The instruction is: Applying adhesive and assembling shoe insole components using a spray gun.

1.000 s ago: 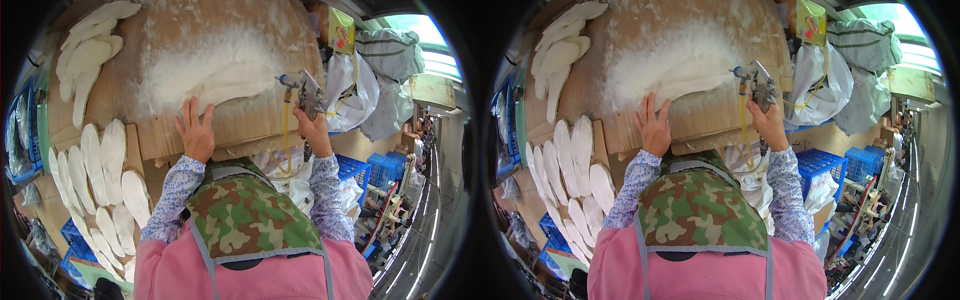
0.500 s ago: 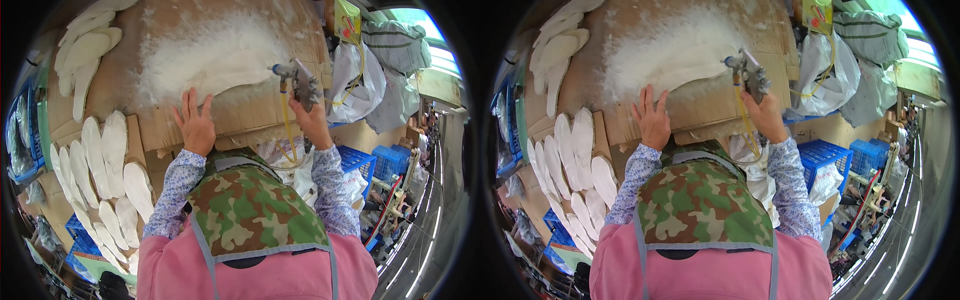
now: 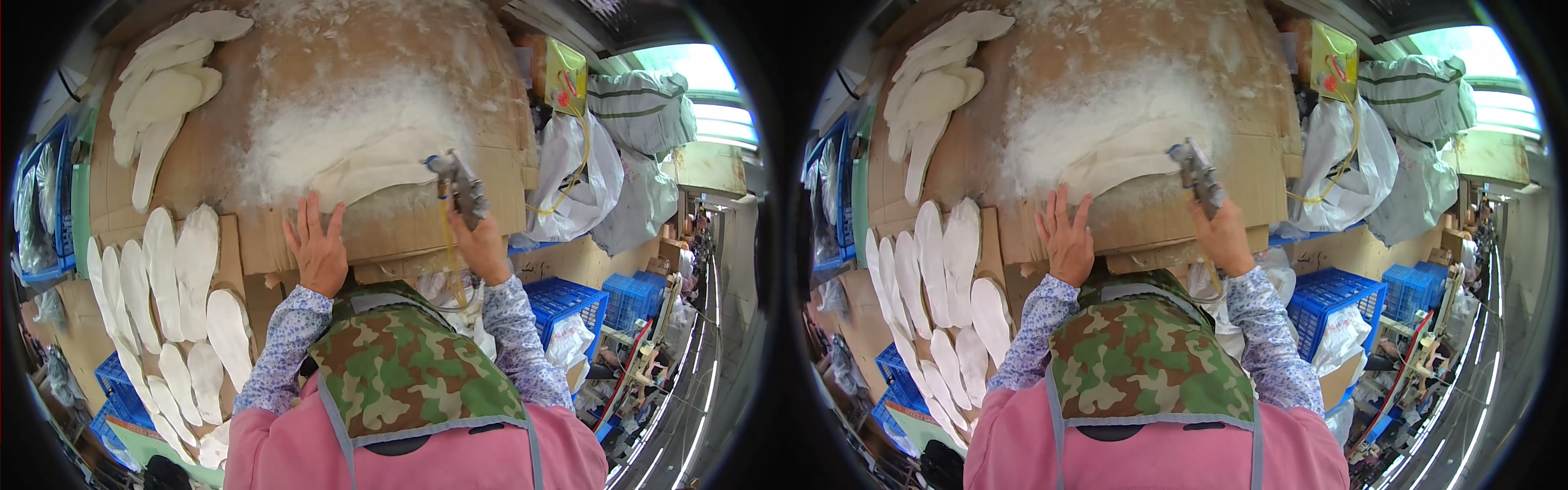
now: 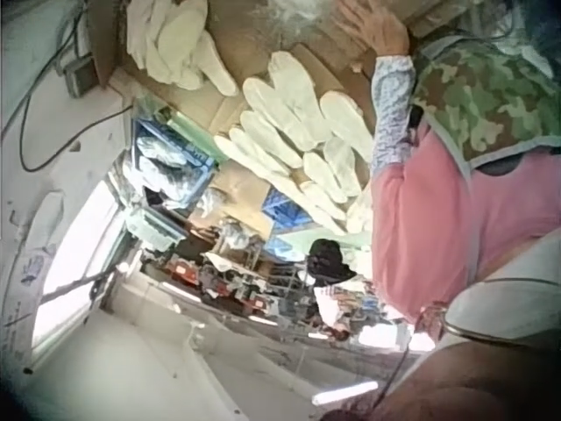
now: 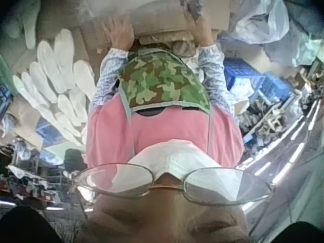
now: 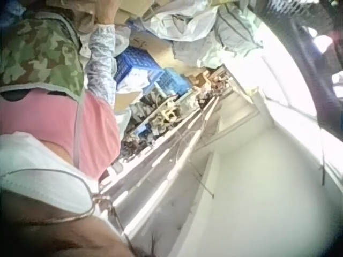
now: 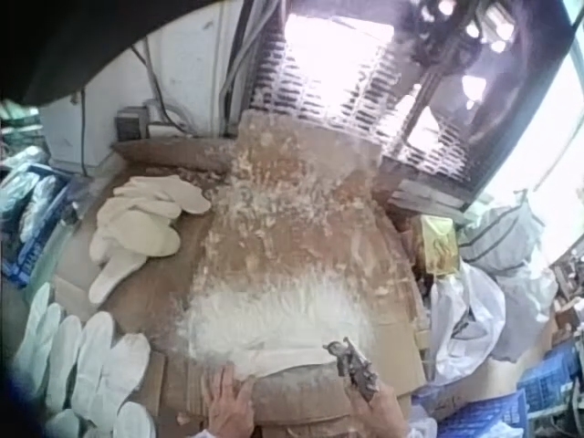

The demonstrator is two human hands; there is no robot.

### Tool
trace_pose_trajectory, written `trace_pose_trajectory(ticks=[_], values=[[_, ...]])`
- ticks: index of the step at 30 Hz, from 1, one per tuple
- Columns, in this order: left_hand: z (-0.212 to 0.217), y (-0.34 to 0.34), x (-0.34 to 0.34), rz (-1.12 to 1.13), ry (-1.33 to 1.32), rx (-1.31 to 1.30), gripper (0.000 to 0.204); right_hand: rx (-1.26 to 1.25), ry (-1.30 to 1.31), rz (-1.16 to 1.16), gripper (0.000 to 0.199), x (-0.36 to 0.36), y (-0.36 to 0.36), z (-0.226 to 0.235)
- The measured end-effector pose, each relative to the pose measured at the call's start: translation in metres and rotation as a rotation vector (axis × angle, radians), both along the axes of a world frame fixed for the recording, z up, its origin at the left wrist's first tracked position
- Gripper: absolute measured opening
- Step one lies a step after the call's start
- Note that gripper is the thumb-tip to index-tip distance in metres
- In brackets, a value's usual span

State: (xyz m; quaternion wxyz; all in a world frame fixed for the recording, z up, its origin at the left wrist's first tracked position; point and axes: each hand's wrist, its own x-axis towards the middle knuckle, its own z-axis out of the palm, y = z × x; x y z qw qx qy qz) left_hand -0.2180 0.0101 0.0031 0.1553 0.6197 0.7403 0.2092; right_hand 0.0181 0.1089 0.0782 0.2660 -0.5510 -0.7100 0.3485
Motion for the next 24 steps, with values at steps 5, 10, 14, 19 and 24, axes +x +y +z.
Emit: trace_pose_trajectory(ticks=[5, 10, 14, 19, 24], values=[[0.0, -0.007, -0.004, 0.026, 0.006, -0.003, 0.062, -0.031, -0.024, -0.062, 0.022, 0.022, 0.011, 0.005], [-0.002, -0.01, -0.006, 0.027, 0.004, 0.035, 0.06, -0.096, 0.037, 0.007, 0.019, 0.005, -0.002, 0.012], [-0.005, -0.011, -0.007, 0.072, -0.021, 0.025, 0.053, -0.156, 0.006, 0.079, 0.02, -0.019, -0.014, 0.013], [-0.008, -0.014, -0.01, 0.067, -0.005, 0.035, 0.059, -0.184, 0.028, 0.198, 0.018, -0.045, -0.026, 0.015], [-0.008, -0.015, -0.009, 0.09, -0.009, 0.024, 0.059, -0.22, 0.03, 0.308, 0.02, -0.066, -0.035, 0.016]])
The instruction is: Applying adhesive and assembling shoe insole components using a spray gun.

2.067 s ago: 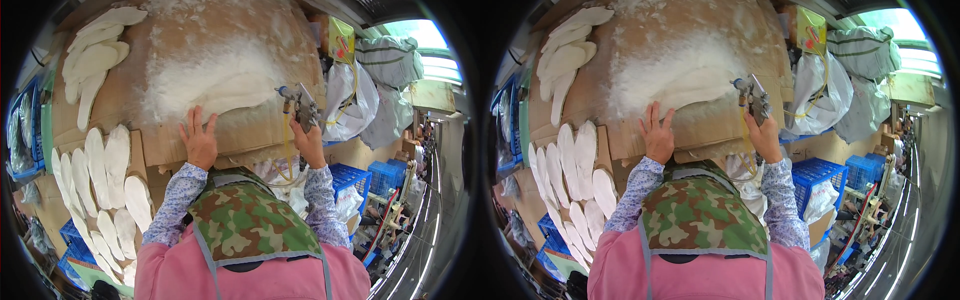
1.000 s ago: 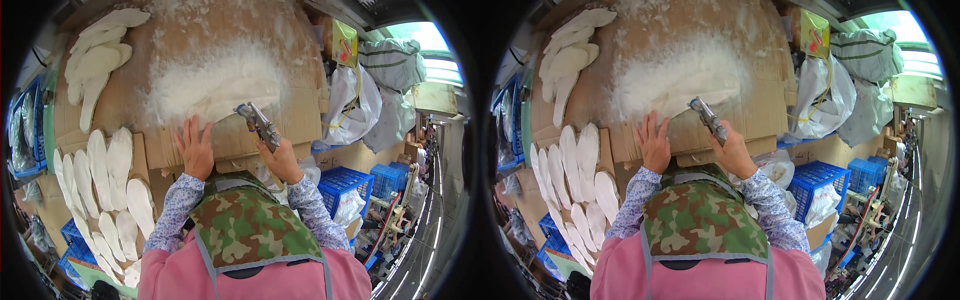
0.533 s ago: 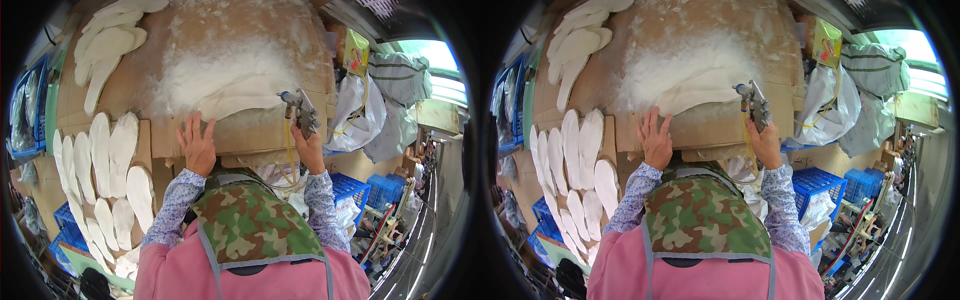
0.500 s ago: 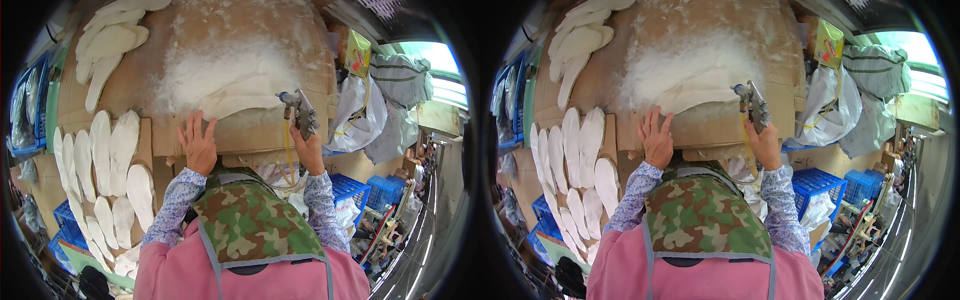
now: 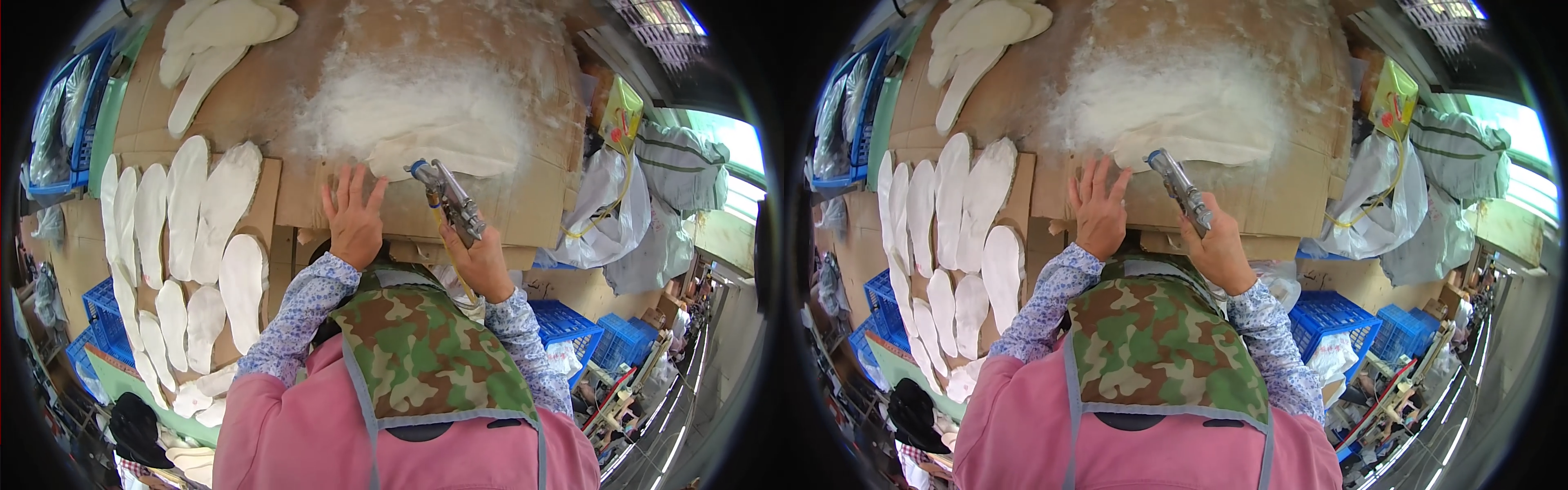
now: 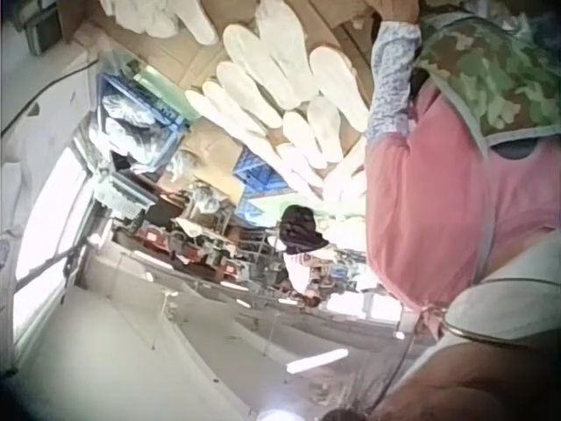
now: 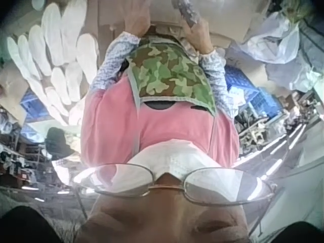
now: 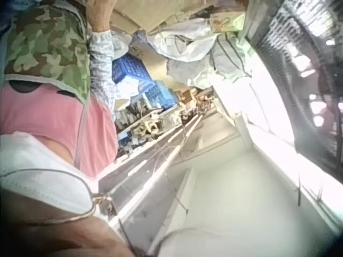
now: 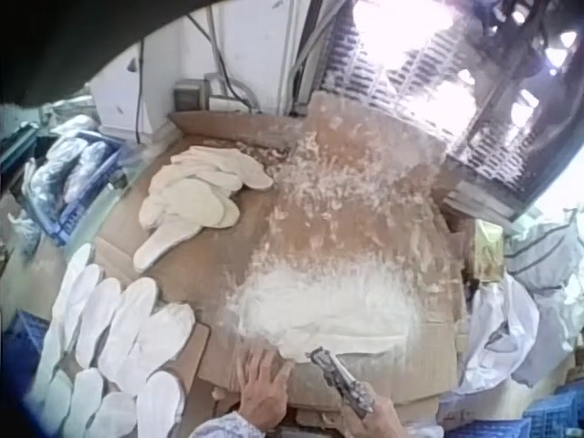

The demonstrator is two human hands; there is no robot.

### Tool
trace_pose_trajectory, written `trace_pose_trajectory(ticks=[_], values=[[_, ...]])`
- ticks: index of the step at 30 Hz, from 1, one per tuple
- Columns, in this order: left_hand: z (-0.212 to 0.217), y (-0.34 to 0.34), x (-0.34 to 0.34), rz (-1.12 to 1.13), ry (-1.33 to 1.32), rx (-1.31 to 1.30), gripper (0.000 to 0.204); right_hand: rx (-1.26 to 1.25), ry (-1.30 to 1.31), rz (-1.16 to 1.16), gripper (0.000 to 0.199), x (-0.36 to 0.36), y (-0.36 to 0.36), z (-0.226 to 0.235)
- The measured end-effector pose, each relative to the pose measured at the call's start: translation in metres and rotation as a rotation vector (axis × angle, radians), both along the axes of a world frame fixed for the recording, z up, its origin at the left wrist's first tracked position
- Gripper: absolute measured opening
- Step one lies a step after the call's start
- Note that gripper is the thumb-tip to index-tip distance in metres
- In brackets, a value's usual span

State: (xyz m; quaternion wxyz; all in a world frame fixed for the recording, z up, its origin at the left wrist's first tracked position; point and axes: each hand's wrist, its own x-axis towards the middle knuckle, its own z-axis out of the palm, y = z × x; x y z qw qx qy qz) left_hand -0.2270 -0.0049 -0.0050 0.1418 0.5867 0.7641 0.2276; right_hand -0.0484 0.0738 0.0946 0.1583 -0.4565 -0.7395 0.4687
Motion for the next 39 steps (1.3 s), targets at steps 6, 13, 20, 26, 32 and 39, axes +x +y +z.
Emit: trace_pose_trajectory(ticks=[6, 13, 20, 26, 32, 39], values=[[-0.002, -0.001, -0.001, 0.007, -0.028, 0.012, 0.057, -0.044, -0.022, 0.062, 0.019, -0.012, -0.007, 0.006], [-0.002, -0.003, -0.003, -0.001, -0.019, 0.023, 0.057, -0.049, -0.055, -0.002, 0.021, 0.001, -0.003, 0.004], [0.002, 0.001, -0.001, -0.003, 0.001, 0.039, 0.056, 0.035, -0.068, -0.111, 0.018, 0.027, 0.016, 0.004], [0.006, 0.001, 0.0, 0.005, -0.014, 0.04, 0.054, 0.074, -0.034, -0.199, 0.019, 0.042, 0.023, 0.001], [0.002, 0.005, -0.002, 0.1, -0.214, 0.122, 0.034, 0.067, -0.073, -0.257, 0.018, 0.058, 0.021, 0.004], [-0.024, 0.022, -0.018, 0.351, -0.889, 0.253, 0.025, 0.054, 0.082, -0.046, 0.022, 0.028, -0.001, 0.003]])
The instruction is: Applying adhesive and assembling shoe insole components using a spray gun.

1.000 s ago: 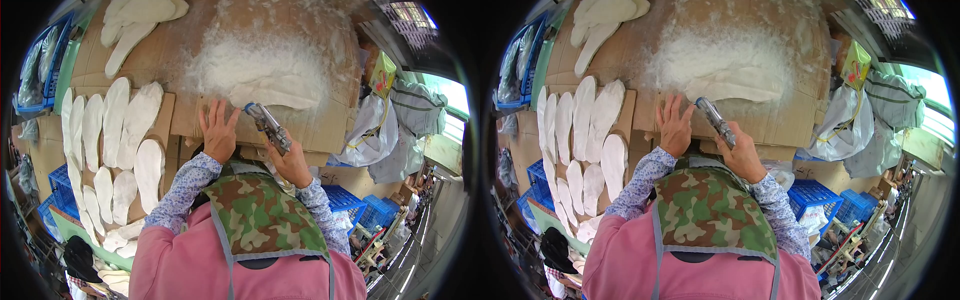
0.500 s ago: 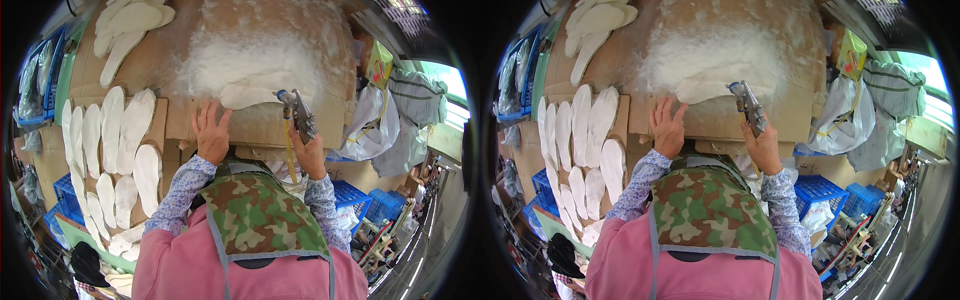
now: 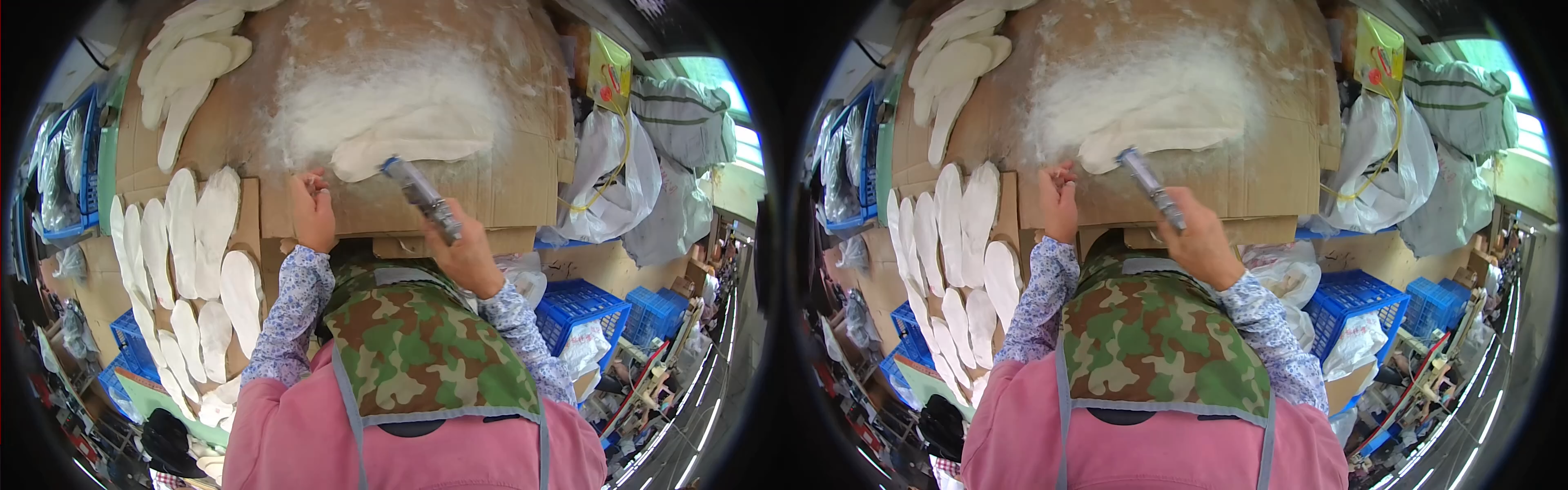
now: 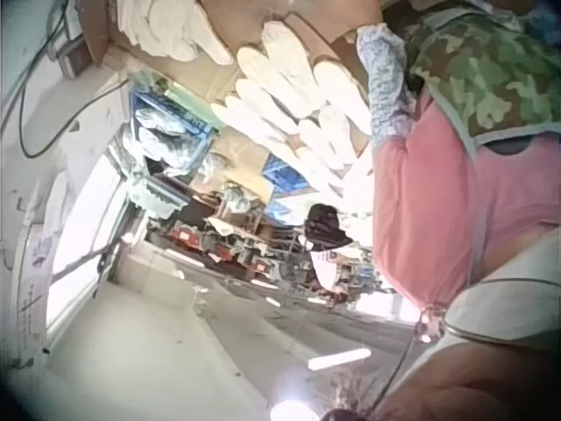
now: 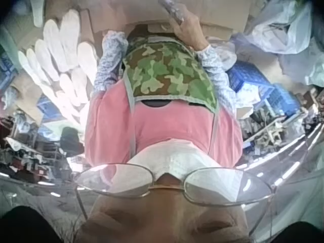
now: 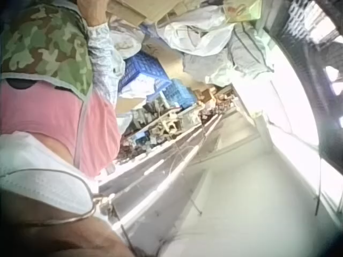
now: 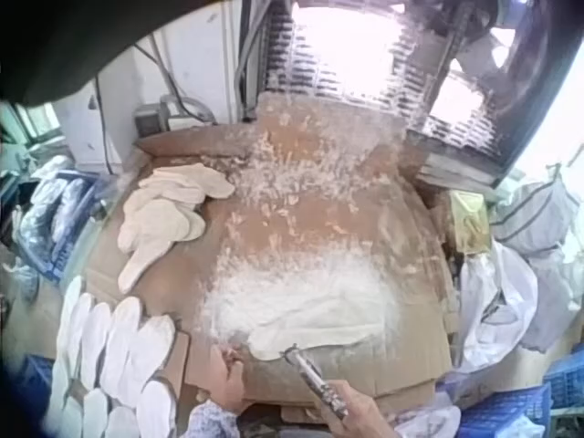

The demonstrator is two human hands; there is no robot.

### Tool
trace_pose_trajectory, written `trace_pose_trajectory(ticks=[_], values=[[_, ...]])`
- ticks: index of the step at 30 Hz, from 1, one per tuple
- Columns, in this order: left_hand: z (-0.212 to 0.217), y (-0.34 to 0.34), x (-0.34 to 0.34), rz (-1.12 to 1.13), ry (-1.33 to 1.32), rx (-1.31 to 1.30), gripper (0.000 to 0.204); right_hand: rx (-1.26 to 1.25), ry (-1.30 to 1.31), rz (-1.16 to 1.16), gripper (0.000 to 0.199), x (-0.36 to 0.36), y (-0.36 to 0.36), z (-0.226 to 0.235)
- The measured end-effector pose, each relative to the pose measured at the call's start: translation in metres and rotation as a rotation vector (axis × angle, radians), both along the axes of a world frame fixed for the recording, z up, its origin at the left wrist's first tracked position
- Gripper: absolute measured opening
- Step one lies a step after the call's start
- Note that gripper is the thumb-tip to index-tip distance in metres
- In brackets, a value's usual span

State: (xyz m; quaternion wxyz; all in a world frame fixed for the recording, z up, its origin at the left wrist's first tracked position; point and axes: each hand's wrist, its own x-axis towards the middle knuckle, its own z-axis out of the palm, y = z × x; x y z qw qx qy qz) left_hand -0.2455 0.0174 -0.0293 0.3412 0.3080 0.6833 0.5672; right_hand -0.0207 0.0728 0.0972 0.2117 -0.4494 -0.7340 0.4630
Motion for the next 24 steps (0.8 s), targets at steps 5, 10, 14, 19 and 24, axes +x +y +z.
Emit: trace_pose_trajectory(ticks=[5, 10, 14, 19, 24], values=[[0.002, 0.014, -0.008, -0.051, -0.043, -0.028, 0.038, 0.01, 0.058, -0.005, 0.02, 0.002, 0.002, -0.008], [0.007, 0.028, -0.014, -0.058, 0.066, -0.188, 0.043, -0.257, 0.111, -0.39, 0.017, 0.089, 0.038, -0.026], [0.004, 0.038, -0.023, -0.048, -0.032, -0.285, 0.044, -0.299, 0.137, -0.663, 0.027, 0.16, 0.089, -0.041], [0.005, 0.052, -0.033, -0.057, 0.003, -0.43, 0.044, -0.438, 0.266, -0.72, 0.037, 0.208, 0.142, -0.084], [0.013, 0.057, -0.034, -0.042, -0.043, -0.466, 0.043, -0.344, 0.079, -0.685, 0.053, 0.227, 0.144, -0.119]])
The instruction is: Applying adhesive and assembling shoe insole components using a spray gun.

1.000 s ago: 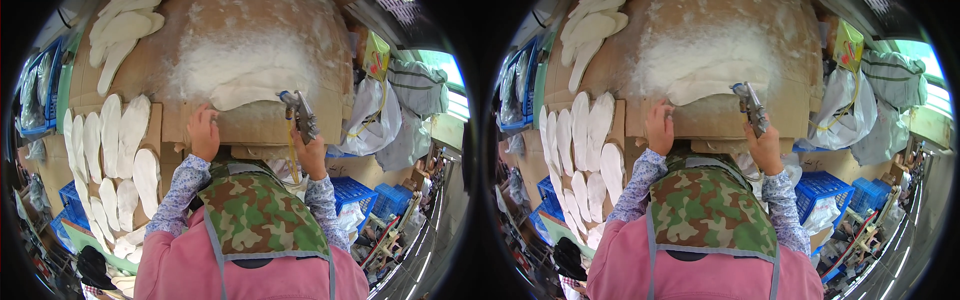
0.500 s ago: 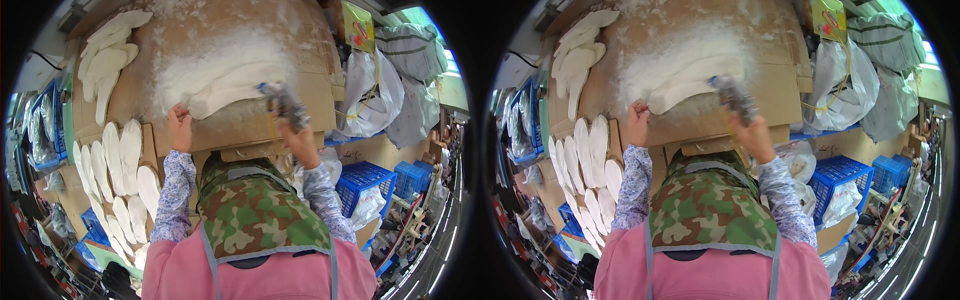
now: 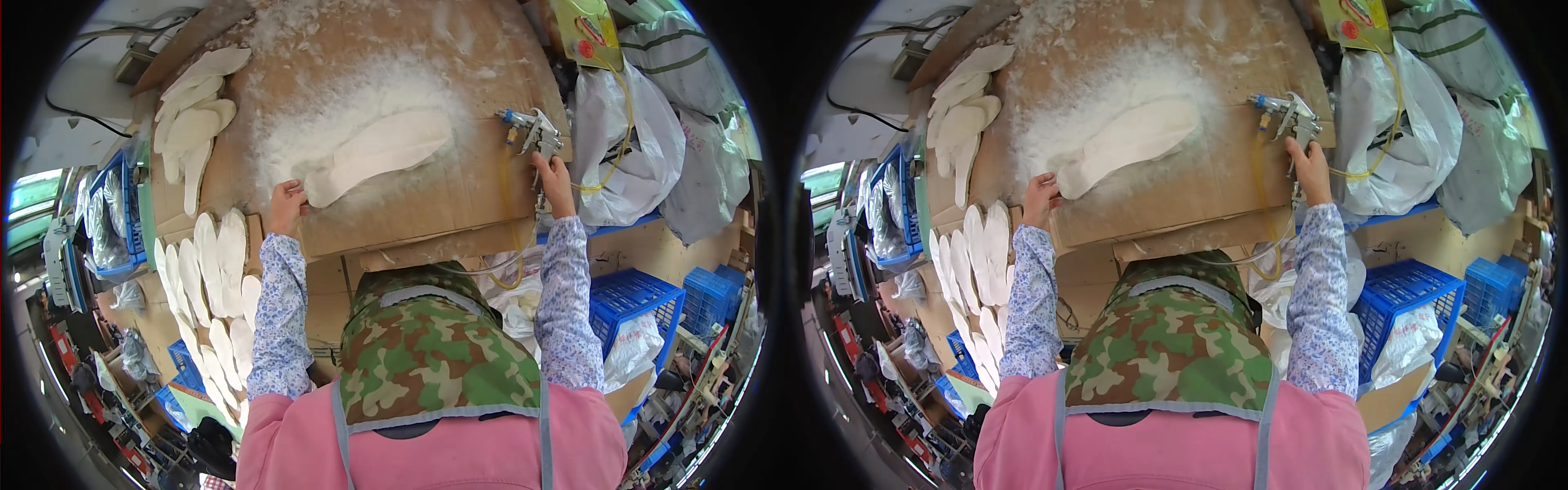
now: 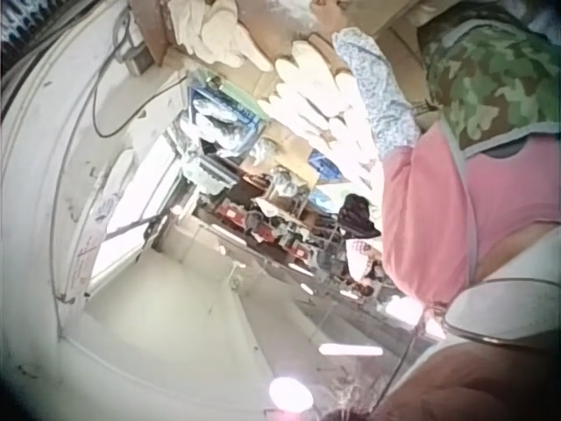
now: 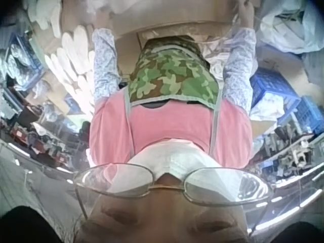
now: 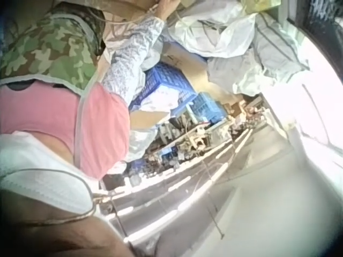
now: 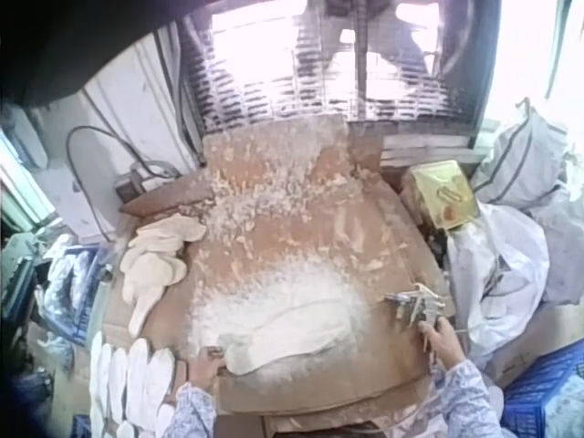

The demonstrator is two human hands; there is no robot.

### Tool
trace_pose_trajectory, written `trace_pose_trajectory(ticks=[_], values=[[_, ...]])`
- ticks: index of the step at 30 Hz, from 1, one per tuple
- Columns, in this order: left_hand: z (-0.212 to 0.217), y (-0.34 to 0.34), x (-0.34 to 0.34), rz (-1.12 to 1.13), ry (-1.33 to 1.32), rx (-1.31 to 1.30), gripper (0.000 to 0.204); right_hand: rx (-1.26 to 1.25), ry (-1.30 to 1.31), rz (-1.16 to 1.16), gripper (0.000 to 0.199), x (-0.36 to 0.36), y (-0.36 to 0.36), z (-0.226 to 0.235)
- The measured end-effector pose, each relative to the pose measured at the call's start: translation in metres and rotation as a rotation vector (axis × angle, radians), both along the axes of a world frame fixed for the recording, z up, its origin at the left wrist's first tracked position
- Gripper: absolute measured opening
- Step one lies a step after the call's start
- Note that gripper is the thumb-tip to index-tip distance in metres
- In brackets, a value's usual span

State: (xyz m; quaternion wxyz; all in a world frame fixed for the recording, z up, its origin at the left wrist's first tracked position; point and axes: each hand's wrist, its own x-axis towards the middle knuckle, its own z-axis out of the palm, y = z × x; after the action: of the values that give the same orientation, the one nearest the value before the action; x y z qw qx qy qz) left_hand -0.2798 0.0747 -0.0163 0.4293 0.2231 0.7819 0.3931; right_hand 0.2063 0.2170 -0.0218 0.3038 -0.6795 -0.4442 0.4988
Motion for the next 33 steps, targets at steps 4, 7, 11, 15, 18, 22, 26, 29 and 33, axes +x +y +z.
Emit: trace_pose_trajectory(ticks=[4, 7, 11, 15, 18, 22, 26, 29, 33], values=[[0.021, 0.001, 0.01, 0.013, -0.178, 0.101, 0.042, 0.471, -0.751, 0.171, 0.048, -0.005, -0.026, 0.013], [0.056, -0.002, 0.025, 0.009, -0.481, 0.31, 0.041, 0.74, -0.58, 0.078, 0.036, -0.027, -0.035, 0.03], [0.102, 0.012, 0.061, -0.036, -0.519, 0.38, 0.039, 0.127, 0.196, 0.308, 0.031, -0.094, -0.035, 0.029], [0.143, 0.03, 0.09, -0.094, -0.512, 0.482, 0.037, -0.249, 0.419, 0.291, 0.029, -0.143, -0.02, 0.026], [0.162, 0.036, 0.103, -0.121, -0.511, 0.532, 0.036, -0.251, 0.475, 0.228, 0.027, -0.161, -0.01, 0.021], [0.18, 0.021, 0.103, -0.098, -0.518, 0.618, 0.035, -0.261, 0.574, 0.194, 0.023, -0.159, -0.015, 0.019], [0.187, -0.029, 0.083, 0.003, -0.513, 0.633, 0.04, -0.272, 0.727, 0.148, 0.016, -0.152, -0.03, 0.038], [0.178, -0.099, 0.063, 0.197, -0.517, 0.693, 0.038, -0.209, 0.801, 0.268, 0.017, -0.164, -0.051, 0.063], [0.148, -0.227, 0.05, 0.408, -0.517, 0.716, 0.036, -0.15, 0.652, 0.448, 0.012, -0.219, -0.099, 0.09]])
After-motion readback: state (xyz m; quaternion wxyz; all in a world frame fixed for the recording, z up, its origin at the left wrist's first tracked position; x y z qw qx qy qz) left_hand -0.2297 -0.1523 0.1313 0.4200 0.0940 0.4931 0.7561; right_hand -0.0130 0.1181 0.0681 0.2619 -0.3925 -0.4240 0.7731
